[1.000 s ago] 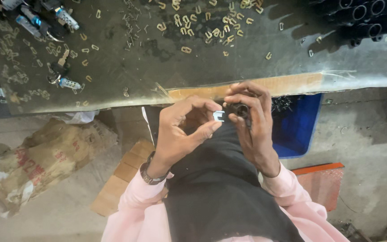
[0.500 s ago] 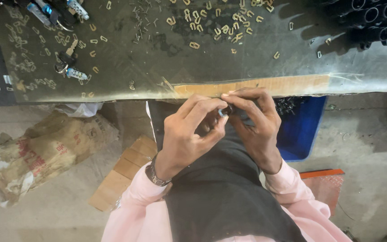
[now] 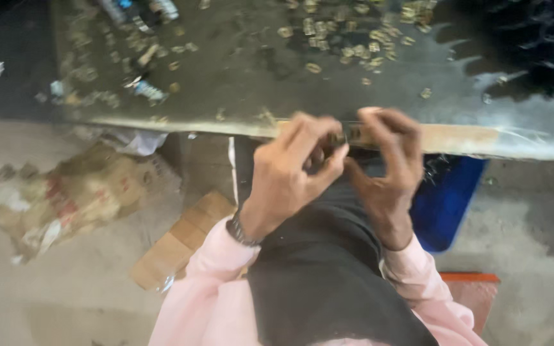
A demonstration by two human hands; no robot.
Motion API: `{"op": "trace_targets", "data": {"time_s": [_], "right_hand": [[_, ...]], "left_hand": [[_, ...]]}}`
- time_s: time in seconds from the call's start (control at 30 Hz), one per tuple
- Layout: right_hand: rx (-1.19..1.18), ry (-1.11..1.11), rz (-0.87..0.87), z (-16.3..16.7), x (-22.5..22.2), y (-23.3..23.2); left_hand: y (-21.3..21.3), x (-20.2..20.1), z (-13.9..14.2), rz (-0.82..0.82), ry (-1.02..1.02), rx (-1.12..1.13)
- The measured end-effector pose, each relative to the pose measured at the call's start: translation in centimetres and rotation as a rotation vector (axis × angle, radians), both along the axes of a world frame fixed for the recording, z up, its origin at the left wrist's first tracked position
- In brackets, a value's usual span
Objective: The person sits at a workbench assembling padlock cylinders. They pick up a small metal pin and spring, insert the pin into the cylinder body by hand, then use a black cylindrical pressing tool to push the pin and spring into place, repeating the cycle for successive lock bodies and setting finished ones aside.
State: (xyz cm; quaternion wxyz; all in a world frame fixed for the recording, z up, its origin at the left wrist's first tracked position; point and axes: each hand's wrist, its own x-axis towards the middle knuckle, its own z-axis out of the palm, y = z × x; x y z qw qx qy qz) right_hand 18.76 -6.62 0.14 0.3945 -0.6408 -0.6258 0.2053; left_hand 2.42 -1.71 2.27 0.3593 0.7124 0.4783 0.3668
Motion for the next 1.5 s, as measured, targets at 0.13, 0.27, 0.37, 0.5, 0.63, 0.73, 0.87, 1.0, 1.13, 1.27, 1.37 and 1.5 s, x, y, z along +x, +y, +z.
{"op": "trace_targets", "data": {"time_s": [0.13, 0.27, 0.37, 0.5, 0.63, 0.73, 0.87, 1.0, 1.13, 1.27, 1.37, 1.5], "right_hand": [[-0.009, -0.009, -0.056, 0.2, 0.1, 0.2], [0.035, -0.038, -0.069, -0.2, 1.0, -0.2], [0.071, 0.02, -0.089, -0.4, 1.4, -0.8], [0.066, 0.01, -0.041, -0.6, 1.0, -0.9], [0.083, 0.043, 0.042, -0.1, 0.2, -0.4], [0.107, 0.055, 0.078, 0.5, -0.2, -0.2], [0.094, 0.071, 0.119, 0.9, -0.8, 0.1], [0.086, 0.081, 0.166, 1.1, -1.1, 0.6], [0.097, 0.061, 0.196, 1.5, -1.0, 0.9], [0.099, 0.052, 0.188, 1.9, -0.6, 0.8], [0.106, 0.062, 0.178, 1.9, -0.6, 0.7], [0.087, 0.094, 0.196, 1.9, -1.1, 0.9]], "left_hand": [[3.0, 0.0, -1.2, 0.153, 0.254, 0.136], [4.0, -1.7, -0.8, 0.142, 0.267, 0.148], [5.8, -5.8, -0.5, 0.32, 0.269, 0.242], [11.1, -10.2, -2.9, 0.544, 0.678, 0.417], [12.6, -11.1, -4.9, 0.553, 0.765, 0.493], [11.9, -10.7, -4.8, 0.546, 0.729, 0.43], [10.4, -10.1, -4.2, 0.501, 0.689, 0.373], [10.1, -9.9, -4.3, 0.511, 0.648, 0.353], [10.5, -9.8, -4.4, 0.512, 0.676, 0.365], [10.3, -9.8, -3.9, 0.546, 0.649, 0.339], [9.7, -10.2, -3.7, 0.56, 0.658, 0.243], [9.7, -10.2, -4.1, 0.577, 0.613, 0.264]]}}
